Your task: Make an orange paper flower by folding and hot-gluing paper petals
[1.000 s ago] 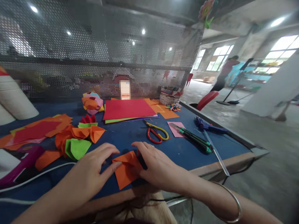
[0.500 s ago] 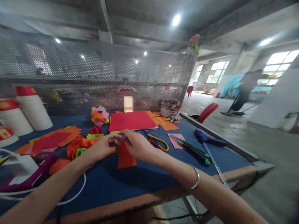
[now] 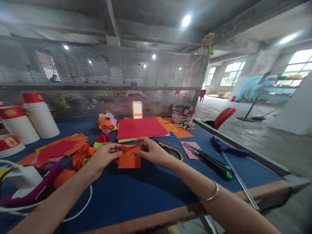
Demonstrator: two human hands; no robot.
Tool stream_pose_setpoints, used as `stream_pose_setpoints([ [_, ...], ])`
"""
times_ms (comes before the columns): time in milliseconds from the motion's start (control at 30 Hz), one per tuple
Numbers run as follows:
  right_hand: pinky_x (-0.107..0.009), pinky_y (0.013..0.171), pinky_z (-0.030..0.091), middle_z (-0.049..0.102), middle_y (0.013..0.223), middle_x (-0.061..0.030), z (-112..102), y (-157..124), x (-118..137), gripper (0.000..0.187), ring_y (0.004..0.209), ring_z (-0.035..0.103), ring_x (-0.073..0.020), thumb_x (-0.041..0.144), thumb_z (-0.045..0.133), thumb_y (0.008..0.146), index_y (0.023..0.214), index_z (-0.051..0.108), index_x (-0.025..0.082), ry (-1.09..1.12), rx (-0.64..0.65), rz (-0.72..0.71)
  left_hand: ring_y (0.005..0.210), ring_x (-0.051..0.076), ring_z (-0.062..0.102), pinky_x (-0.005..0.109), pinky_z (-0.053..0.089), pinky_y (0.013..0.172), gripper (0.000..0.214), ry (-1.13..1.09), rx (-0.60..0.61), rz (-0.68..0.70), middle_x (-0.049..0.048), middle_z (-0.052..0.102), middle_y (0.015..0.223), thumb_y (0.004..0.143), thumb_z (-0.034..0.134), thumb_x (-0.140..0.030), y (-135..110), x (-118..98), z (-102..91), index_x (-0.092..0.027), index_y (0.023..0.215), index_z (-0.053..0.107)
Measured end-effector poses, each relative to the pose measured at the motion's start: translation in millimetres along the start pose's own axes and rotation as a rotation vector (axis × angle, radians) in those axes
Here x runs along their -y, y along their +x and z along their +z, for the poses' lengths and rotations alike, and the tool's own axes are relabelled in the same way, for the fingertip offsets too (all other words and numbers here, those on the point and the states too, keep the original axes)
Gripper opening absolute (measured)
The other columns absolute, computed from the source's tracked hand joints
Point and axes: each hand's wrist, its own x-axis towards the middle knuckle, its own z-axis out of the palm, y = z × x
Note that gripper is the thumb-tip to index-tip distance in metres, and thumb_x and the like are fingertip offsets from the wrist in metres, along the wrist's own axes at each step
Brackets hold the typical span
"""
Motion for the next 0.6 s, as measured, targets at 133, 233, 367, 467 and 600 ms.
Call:
stream_pose_setpoints([
  [133, -0.024, 0.066, 0.045, 0.066, 0.084, -0.0025, -0.5, 1.8, -4.6, 0.045, 0.074, 0.061, -0.0142, 0.024, 0.068, 0.078, 0.119, 0.053, 0.013, 0.108, 0.111, 0.035, 0.055, 0.010, 0.056, 0.019, 0.045, 0.047, 0.042, -0.016, -0.114, -0.007, -0.0020, 0.065, 0.068, 0.048, 0.086, -0.026, 0.1, -0.9, -1.4, -0.014, 0.082, 0.065],
  [233, -0.024, 0.062, 0.044, 0.068, 0.085, -0.0040, 3.0, 1.7, -6.8, 0.050, 0.072, 0.062, -0.0151, 0.031, 0.074, 0.075, 0.118, 0.055, 0.014, 0.185, 0.132, 0.087, 0.054, 0.009, 0.056, 0.018, 0.045, 0.042, 0.038, -0.019, -0.155, 0.024, -0.0015, 0.064, 0.071, 0.050, 0.084, -0.026, -2.8, -3.2, -0.9, -0.014, 0.082, 0.066],
  [367, -0.026, 0.069, 0.047, 0.070, 0.093, -0.0072, 8.2, 0.3, -4.8, 0.052, 0.080, 0.065, -0.0170, 0.042, 0.077, 0.071, 0.111, 0.061, 0.013, 0.364, 0.170, 0.114, 0.057, 0.010, 0.057, 0.020, 0.052, 0.046, 0.033, -0.069, -0.157, 0.033, -0.0009, 0.064, 0.074, 0.051, 0.084, -0.023, -8.4, -9.2, 3.8, -0.014, 0.078, 0.066],
  [467, -0.028, 0.074, 0.048, 0.071, 0.091, -0.0055, 9.8, -0.3, -2.9, 0.044, 0.081, 0.064, -0.0174, 0.048, 0.075, 0.070, 0.096, 0.069, 0.012, 0.411, 0.168, 0.069, 0.062, 0.011, 0.059, 0.021, 0.056, 0.052, 0.025, -0.113, -0.100, 0.013, -0.0011, 0.063, 0.073, 0.055, 0.082, -0.021, -11.6, -12.1, 7.4, -0.014, 0.073, 0.067],
  [600, -0.030, 0.077, 0.048, 0.071, 0.087, -0.0037, 10.0, -0.7, -4.1, 0.044, 0.079, 0.063, -0.0180, 0.050, 0.074, 0.070, 0.092, 0.071, 0.013, 0.404, 0.137, 0.060, 0.067, 0.012, 0.062, 0.025, 0.060, 0.060, 0.016, -0.141, -0.093, 0.010, -0.0016, 0.064, 0.076, 0.065, 0.078, -0.022, -12.8, -10.4, 9.3, -0.015, 0.075, 0.067],
])
